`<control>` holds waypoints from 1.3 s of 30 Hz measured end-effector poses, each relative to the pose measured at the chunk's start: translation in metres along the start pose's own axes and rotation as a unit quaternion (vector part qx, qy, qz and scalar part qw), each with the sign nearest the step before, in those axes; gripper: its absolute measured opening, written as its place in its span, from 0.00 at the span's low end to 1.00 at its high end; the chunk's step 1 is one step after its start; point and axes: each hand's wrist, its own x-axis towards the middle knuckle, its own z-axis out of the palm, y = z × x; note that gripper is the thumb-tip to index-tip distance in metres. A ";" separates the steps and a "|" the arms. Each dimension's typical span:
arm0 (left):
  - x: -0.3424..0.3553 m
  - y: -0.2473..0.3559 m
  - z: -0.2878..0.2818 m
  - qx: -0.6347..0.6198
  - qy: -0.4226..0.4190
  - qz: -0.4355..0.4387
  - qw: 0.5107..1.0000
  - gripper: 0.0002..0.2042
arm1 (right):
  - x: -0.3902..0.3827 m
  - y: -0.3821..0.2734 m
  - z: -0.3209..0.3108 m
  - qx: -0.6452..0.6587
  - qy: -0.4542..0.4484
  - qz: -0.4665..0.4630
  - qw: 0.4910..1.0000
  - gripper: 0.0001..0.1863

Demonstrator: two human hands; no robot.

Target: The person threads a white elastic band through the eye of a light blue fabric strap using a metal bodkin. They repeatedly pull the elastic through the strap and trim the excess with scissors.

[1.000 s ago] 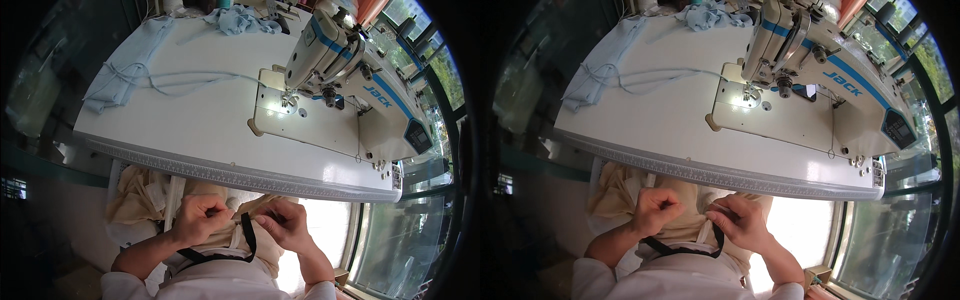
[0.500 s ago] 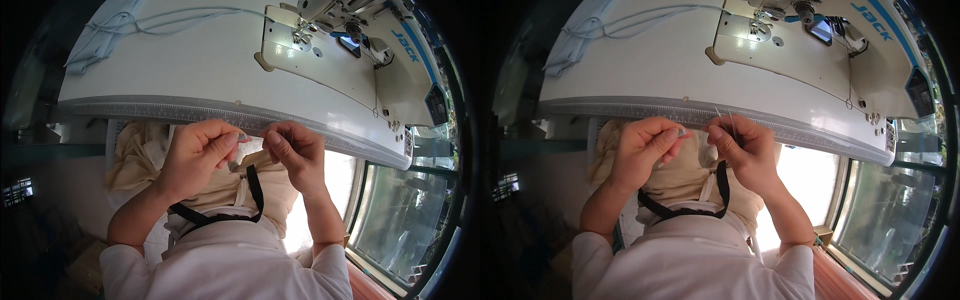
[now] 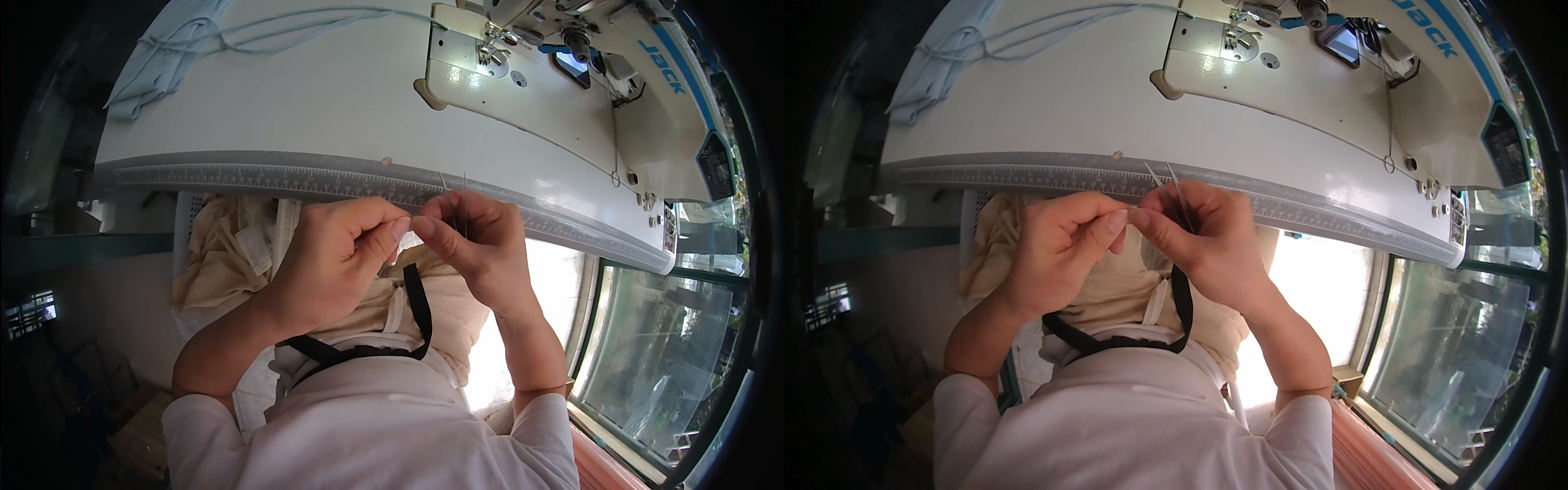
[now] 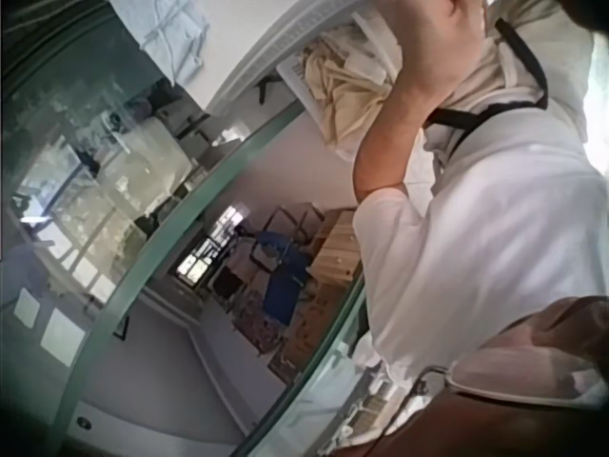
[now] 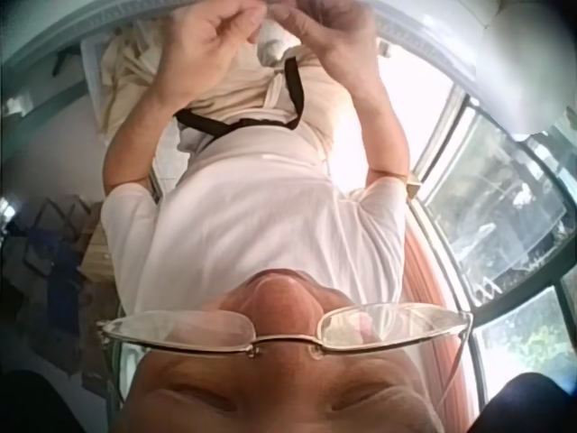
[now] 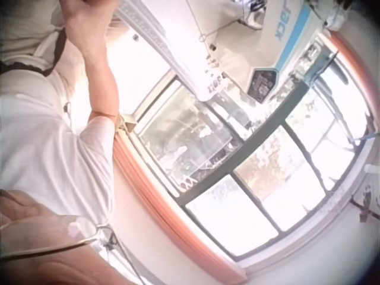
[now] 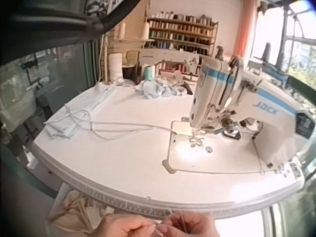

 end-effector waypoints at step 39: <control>0.259 0.092 -0.215 0.380 0.211 0.192 0.880 0.05 | 0.111 -0.021 -0.035 -0.470 0.251 -0.285 0.797 0.08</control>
